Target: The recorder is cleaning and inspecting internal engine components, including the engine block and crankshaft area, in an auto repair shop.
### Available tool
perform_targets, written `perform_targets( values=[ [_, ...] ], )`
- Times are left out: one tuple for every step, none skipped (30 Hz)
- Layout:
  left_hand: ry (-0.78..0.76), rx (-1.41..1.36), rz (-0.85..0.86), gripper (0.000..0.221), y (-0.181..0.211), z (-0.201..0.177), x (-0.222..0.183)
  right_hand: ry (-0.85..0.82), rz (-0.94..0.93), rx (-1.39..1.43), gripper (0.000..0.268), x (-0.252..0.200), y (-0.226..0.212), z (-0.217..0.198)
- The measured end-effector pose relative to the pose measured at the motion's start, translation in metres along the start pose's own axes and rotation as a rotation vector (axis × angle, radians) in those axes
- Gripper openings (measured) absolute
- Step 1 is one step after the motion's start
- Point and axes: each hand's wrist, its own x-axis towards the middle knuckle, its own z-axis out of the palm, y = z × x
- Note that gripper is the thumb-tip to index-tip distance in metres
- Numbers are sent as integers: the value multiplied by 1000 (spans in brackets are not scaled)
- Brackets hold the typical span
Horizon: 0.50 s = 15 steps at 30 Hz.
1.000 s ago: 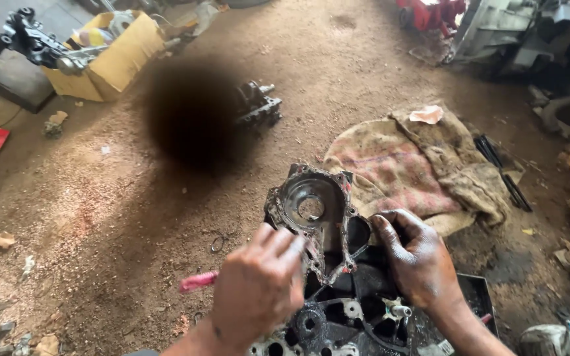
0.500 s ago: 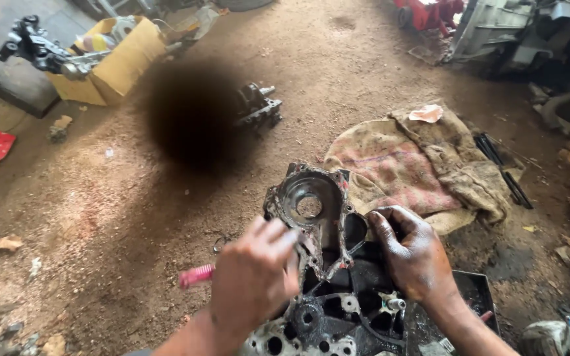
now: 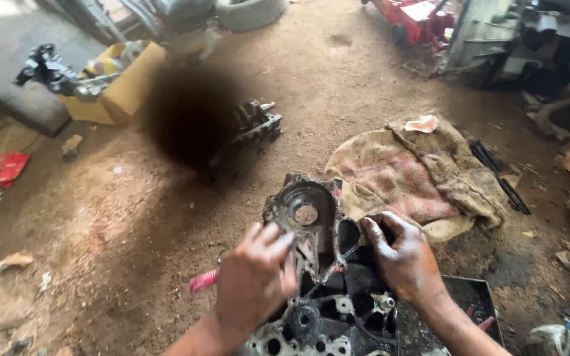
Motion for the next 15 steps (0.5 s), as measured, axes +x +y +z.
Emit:
perform_targets(
  values=[
    [1,4,-12,17,0,3,-4,-12,-3,0,28,0,-3,1],
    [-69,-34,-38,14,-1,6,-7,-34,43,2,28,0,-5,2],
    [-143,-80,-52,11,-1,12,-8,-42,97,1,27,-1,-6,0],
    [-146,-84,-51,11,1,14,-10,-40,101,-1,27,-2,-7,-2],
    [-107,-67,-24,12,2,14,-10,-53,131,-28,28,-2,-9,-3],
    [-67,-50,3,13,2,15,-11,-66,162,-54,29,-2,-11,-4],
    [-63,-48,-3,13,-1,13,-7,-71,157,-56,29,-2,-11,-3],
    [-66,-38,-12,12,-4,12,-4,-51,124,-43,28,-1,-11,-1],
    [-72,-34,-21,11,-6,12,0,-30,97,-33,27,-1,-9,-2],
    [-72,-38,-25,11,0,12,-6,-33,98,-37,27,-2,-8,-2],
    [-74,-50,11,13,4,11,-8,-34,100,-26,27,-2,-8,-2],
    [-76,-62,47,15,8,9,-10,-35,101,-16,28,-2,-8,-2],
    [-72,-60,53,15,1,14,-6,-29,97,-14,28,-1,-9,-3],
    [-121,24,-1,14,-7,18,-2,-2,54,-14,27,-1,-10,-3],
    [-172,106,-74,14,-13,23,-3,7,12,-19,27,-3,-10,-3]
  ],
)
